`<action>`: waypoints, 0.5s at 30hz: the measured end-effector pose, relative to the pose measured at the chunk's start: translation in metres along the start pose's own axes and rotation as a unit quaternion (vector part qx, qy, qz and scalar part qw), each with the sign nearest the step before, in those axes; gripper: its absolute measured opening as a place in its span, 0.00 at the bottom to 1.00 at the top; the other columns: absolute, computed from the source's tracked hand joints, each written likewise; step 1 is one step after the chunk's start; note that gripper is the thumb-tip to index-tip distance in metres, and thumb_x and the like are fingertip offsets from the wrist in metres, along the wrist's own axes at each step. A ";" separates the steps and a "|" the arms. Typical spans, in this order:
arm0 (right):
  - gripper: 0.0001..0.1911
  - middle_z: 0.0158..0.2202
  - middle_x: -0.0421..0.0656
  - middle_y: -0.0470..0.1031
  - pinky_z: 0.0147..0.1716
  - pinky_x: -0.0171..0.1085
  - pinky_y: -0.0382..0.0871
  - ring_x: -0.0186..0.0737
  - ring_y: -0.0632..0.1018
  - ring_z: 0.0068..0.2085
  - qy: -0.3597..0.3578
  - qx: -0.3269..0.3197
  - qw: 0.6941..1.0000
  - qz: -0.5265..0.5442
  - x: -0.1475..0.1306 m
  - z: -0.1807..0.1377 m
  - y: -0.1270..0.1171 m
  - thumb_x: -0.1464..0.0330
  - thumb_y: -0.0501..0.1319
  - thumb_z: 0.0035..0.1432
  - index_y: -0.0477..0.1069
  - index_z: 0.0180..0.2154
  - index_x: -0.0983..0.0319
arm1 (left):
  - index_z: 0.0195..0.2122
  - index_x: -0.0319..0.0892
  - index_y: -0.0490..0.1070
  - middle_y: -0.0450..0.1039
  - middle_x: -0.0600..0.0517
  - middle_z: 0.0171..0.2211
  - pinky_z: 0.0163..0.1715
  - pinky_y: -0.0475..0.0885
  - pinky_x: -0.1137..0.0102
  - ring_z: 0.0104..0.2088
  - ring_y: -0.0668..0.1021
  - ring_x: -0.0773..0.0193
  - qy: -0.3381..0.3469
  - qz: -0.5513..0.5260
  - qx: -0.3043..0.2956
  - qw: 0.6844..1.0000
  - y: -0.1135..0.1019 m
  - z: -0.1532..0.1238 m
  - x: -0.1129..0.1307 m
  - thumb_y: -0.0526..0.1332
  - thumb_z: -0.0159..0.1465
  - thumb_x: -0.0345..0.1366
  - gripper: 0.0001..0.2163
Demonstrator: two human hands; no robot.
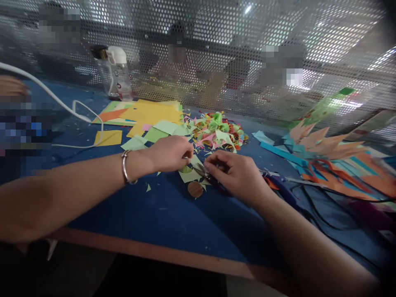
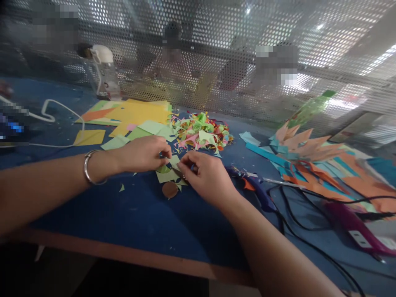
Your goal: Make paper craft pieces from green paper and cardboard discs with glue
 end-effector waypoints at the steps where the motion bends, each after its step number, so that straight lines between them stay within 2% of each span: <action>1: 0.08 0.23 0.38 0.74 0.24 0.32 0.59 0.32 0.69 0.22 0.009 -0.015 1.000 -0.008 0.002 0.000 0.003 0.66 0.59 0.60 0.74 0.31 0.61 | 0.37 0.40 0.78 0.76 0.45 0.38 0.33 0.65 0.67 0.38 0.76 0.58 -0.008 -0.010 -0.011 1.000 0.004 -0.006 -0.002 0.59 0.58 0.34 0.10; 4: 0.10 0.22 0.38 0.74 0.23 0.33 0.58 0.32 0.69 0.21 0.037 -0.060 0.997 -0.039 0.010 0.000 0.013 0.63 0.59 0.61 0.75 0.32 0.60 | 0.39 0.40 0.77 0.75 0.45 0.39 0.37 0.66 0.66 0.39 0.75 0.58 -0.015 -0.032 -0.017 0.999 0.011 -0.012 -0.008 0.59 0.58 0.34 0.10; 7: 0.09 0.23 0.38 0.74 0.24 0.33 0.57 0.34 0.70 0.23 0.052 -0.096 0.991 -0.082 0.016 -0.001 0.020 0.63 0.60 0.59 0.75 0.31 0.59 | 0.41 0.40 0.76 0.74 0.44 0.41 0.41 0.67 0.64 0.43 0.75 0.55 -0.004 -0.027 0.008 1.000 0.011 -0.008 -0.012 0.59 0.59 0.36 0.12; 15: 0.04 0.25 0.37 0.74 0.24 0.34 0.57 0.35 0.72 0.25 0.073 -0.161 0.974 -0.141 0.025 -0.006 0.031 0.68 0.60 0.57 0.73 0.32 0.58 | 0.38 0.39 0.77 0.77 0.44 0.37 0.36 0.67 0.65 0.38 0.76 0.56 -0.035 -0.047 0.022 0.998 0.017 0.009 -0.029 0.62 0.57 0.44 0.15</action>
Point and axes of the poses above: each hand's wrist, its own z-axis towards the middle knuckle, its own y-axis out of the palm, x = y × z, the point moved 10 cm from there along z, towards the middle knuckle
